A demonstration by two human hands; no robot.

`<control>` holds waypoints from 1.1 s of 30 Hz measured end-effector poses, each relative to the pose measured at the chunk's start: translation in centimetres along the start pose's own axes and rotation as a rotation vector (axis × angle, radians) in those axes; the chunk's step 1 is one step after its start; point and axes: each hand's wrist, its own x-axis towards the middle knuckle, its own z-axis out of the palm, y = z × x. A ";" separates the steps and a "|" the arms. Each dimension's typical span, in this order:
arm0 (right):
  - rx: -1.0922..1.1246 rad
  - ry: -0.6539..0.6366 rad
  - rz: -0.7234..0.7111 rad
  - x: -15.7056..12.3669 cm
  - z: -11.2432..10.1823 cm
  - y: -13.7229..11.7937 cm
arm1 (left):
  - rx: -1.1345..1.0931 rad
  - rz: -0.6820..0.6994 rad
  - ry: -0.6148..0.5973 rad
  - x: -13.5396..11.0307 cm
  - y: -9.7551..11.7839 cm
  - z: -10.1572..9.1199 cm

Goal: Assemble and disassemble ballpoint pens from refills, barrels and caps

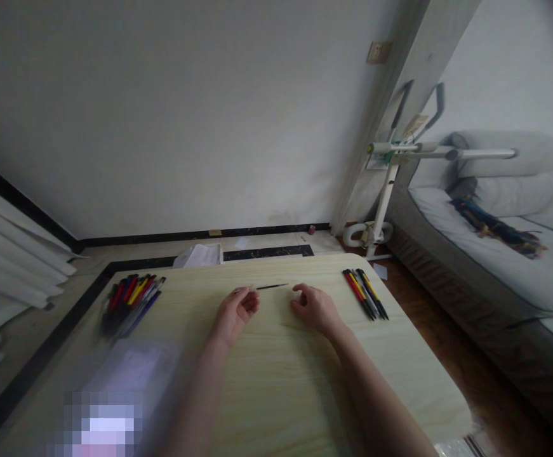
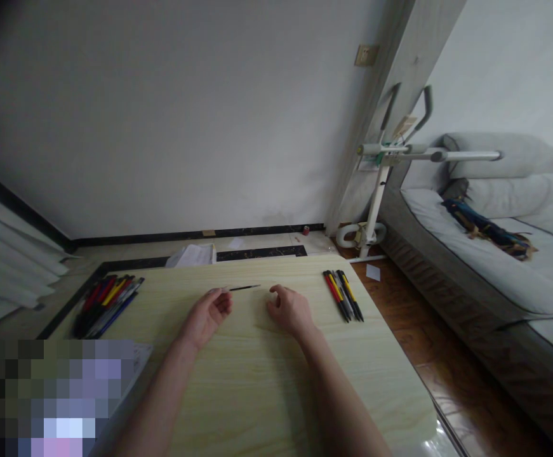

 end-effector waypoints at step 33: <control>1.046 0.009 0.145 0.8 -0.1 0.3 | -0.042 -0.009 -0.001 0.2 -0.1 -0.4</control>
